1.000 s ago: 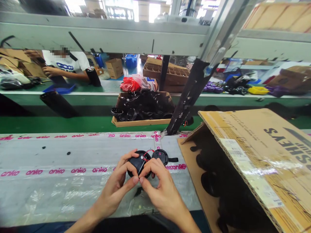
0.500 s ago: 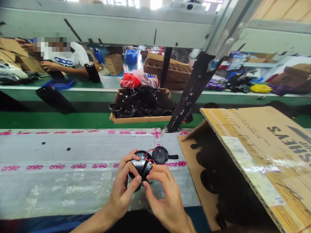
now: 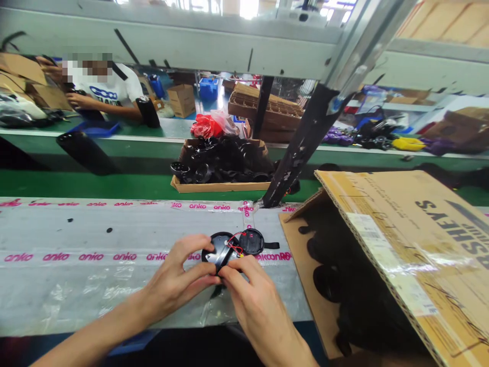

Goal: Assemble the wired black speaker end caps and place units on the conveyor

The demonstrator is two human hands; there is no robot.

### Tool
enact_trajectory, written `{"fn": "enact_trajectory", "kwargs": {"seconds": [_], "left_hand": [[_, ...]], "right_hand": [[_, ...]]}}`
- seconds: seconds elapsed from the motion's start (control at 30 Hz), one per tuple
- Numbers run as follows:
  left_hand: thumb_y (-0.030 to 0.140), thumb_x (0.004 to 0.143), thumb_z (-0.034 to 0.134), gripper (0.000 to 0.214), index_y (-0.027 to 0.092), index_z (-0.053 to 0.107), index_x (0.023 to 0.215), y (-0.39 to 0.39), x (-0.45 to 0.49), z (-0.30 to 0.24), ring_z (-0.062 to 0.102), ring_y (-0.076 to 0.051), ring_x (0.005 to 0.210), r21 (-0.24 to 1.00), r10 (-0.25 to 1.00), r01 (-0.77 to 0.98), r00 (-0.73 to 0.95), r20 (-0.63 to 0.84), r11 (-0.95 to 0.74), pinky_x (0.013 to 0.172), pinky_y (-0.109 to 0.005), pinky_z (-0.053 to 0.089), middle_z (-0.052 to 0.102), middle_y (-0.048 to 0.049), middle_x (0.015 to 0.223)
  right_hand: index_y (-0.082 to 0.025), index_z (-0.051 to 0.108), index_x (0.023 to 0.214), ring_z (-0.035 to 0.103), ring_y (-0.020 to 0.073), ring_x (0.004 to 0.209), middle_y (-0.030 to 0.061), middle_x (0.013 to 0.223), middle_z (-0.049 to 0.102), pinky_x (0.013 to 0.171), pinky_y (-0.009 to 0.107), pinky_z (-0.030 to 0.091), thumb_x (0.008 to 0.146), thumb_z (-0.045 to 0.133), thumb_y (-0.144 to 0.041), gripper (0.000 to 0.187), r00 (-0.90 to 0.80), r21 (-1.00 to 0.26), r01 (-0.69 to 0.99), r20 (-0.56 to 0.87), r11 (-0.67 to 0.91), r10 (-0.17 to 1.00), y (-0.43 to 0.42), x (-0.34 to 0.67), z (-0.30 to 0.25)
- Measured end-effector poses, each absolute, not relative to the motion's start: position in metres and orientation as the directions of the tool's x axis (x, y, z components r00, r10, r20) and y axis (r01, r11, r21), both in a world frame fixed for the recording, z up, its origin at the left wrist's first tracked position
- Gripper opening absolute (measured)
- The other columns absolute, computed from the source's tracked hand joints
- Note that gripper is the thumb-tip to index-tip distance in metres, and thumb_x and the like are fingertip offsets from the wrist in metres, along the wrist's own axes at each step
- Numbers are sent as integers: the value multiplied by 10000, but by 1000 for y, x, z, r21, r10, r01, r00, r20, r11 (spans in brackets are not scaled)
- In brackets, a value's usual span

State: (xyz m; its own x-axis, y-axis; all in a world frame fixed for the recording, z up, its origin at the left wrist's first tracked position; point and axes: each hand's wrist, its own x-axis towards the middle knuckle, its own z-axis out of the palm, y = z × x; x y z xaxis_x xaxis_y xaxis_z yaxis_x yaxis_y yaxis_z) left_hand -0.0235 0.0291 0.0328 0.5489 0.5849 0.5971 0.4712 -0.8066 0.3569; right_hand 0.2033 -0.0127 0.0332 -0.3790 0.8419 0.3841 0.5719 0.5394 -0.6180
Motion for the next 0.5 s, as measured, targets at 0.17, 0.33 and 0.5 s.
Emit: {"fn": "enact_trajectory", "kwargs": {"seconds": [0.17,0.33,0.5], "left_hand": [[237,1124,531,237,172,662,938,29,-22,56,657,-193,734,178,512,489,731,451,-854,654,-319,543,679,-38,857],[80,1079,472,232,149,681,1007,17,-21,66,698,-223,688,78,508,511,804,308,-856,551,-331,556,695,-65,898],[59,1063,480,230,166,678,1017,21,-28,70,696,-192,677,140,492,472,838,237,-870,553,-292,554,707,-53,925]], "right_hand": [[-260,692,1208,702,253,977,85,1110,706,831,399,650,1054,556,-51,294,-401,-596,593,365,542,840,-14,203,33],[-231,690,1214,694,257,989,98,1107,704,822,408,652,1027,550,-5,325,-391,-600,587,379,544,839,-19,201,26],[-246,742,1202,739,239,953,89,1075,734,809,361,658,1026,585,-49,307,-373,-647,518,418,560,828,-20,206,35]]}}
